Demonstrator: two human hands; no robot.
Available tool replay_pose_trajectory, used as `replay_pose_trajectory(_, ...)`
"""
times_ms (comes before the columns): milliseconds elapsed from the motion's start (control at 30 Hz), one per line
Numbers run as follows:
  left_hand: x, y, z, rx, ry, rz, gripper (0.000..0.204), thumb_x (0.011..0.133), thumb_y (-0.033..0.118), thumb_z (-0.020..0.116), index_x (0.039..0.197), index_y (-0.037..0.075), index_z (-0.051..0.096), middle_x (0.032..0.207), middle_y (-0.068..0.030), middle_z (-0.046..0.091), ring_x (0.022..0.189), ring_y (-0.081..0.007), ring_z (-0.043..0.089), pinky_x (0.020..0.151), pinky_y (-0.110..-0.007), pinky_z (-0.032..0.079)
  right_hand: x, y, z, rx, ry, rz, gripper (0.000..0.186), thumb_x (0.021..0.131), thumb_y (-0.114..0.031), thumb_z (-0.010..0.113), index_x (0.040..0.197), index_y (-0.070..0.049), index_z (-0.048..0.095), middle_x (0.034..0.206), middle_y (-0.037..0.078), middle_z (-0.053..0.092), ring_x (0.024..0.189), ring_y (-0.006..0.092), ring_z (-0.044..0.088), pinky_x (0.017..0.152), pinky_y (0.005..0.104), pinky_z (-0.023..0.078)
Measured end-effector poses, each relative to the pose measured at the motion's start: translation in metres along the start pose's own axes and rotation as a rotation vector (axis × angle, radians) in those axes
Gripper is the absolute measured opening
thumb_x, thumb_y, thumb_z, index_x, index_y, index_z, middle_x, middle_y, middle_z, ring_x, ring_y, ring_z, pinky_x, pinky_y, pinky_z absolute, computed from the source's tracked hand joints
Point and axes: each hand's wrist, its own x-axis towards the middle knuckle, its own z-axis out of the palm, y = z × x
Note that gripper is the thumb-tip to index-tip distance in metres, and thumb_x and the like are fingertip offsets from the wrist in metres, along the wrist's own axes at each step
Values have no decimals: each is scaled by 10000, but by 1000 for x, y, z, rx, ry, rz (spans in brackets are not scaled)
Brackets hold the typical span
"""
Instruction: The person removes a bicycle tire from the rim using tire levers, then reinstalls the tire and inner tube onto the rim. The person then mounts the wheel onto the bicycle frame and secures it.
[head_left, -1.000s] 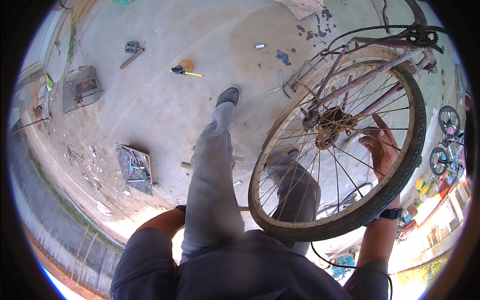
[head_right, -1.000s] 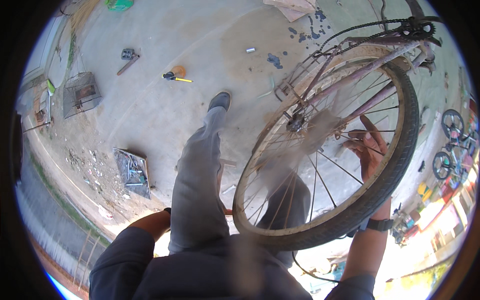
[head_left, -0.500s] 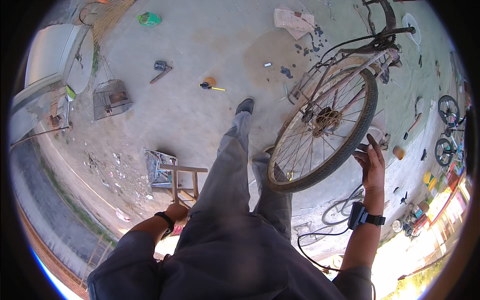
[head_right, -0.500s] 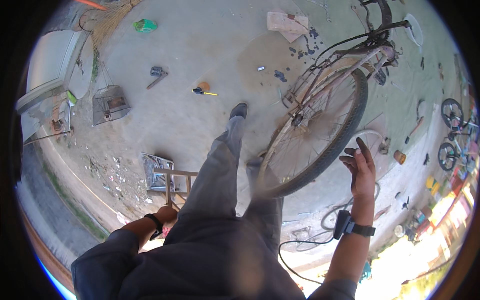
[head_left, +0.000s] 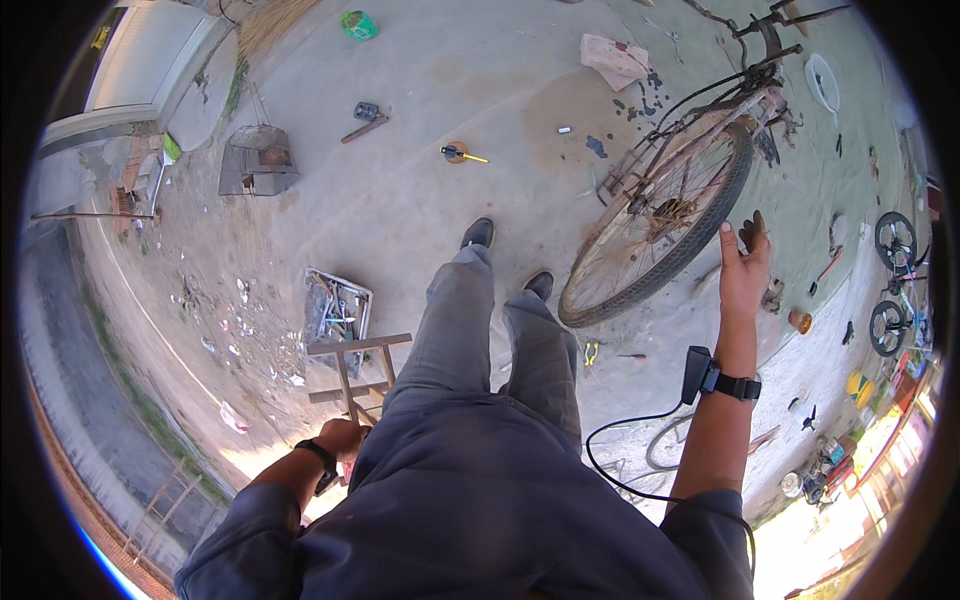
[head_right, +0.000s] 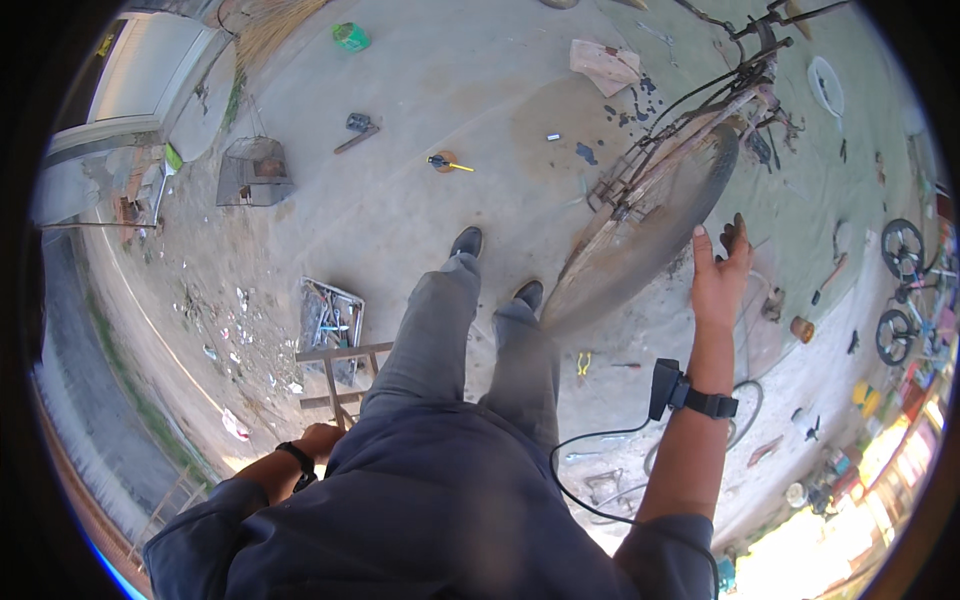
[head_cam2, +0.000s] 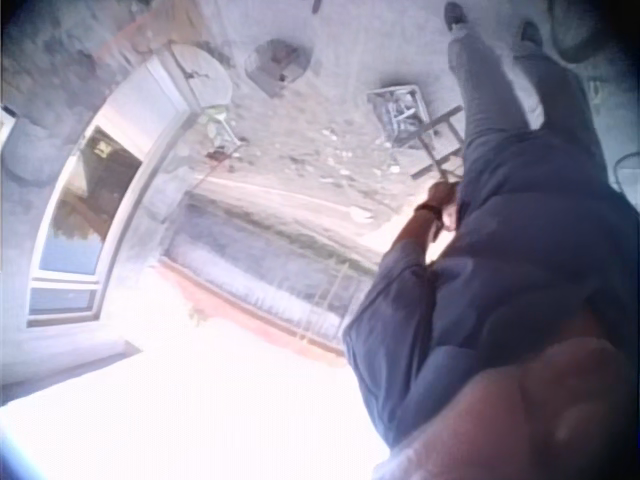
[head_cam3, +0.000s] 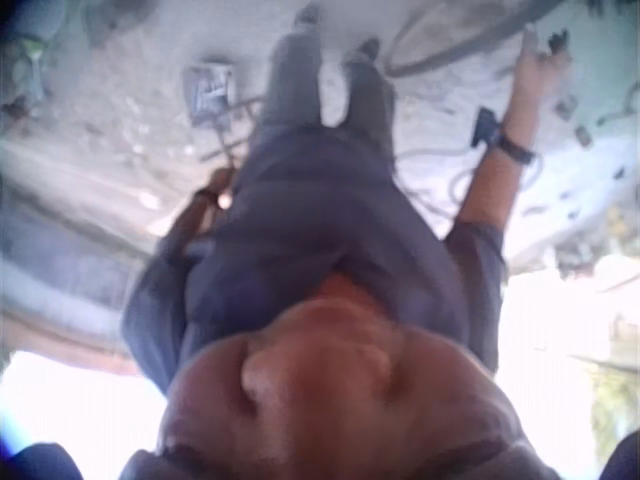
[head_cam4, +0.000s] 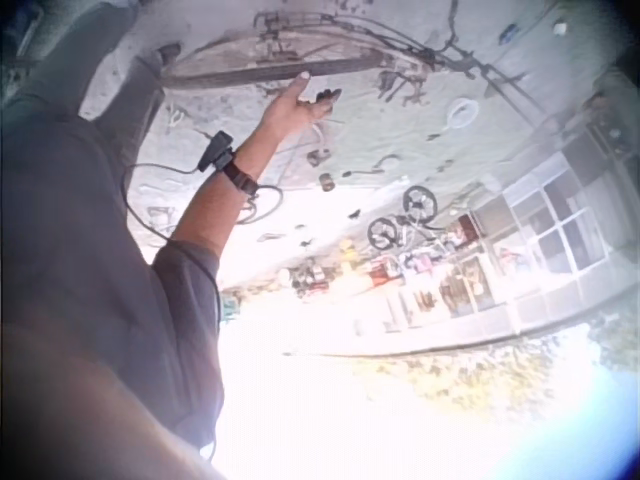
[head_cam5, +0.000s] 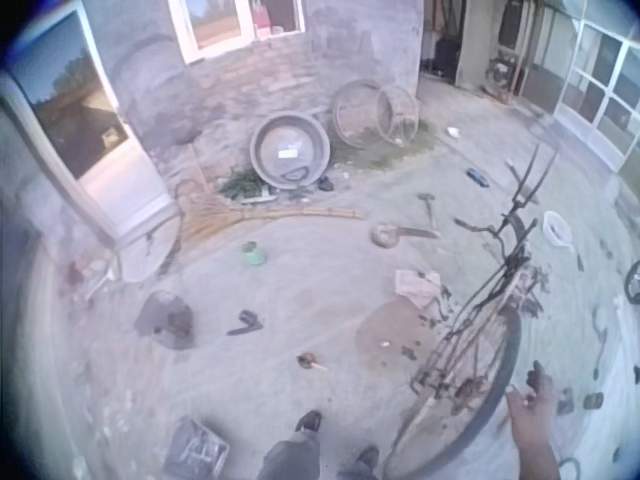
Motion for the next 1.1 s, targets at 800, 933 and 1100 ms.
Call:
replay_pose_trajectory(800,38,-215,34,-693,-135,-3,395,904,422,614,1096,105,749,1094,-205,746,1075,-392,702,900,-491,555,-58,-190,526,-667,-844,-277,743,841,-387,796,1486,-149,514,1307,120,626,1226,330,604,1040,450,497)
replay_pose_trajectory(933,62,-208,17,-773,-184,-26,395,906,422,611,1097,105,747,1092,-207,746,1072,-396,701,897,-495,555,-45,-160,606,-814,-907,-316,784,828,-395,813,1506,-185,479,1270,101,640,1193,317,625,1042,473,476)
replay_pose_trajectory(1100,85,-196,-1,-863,-224,-54,394,908,422,608,1098,105,744,1090,-209,745,1068,-400,701,894,-499,554,-33,-126,680,-924,-1031,-366,769,865,-375,780,1528,-178,444,1224,127,666,1141,327,663,985,470,514)
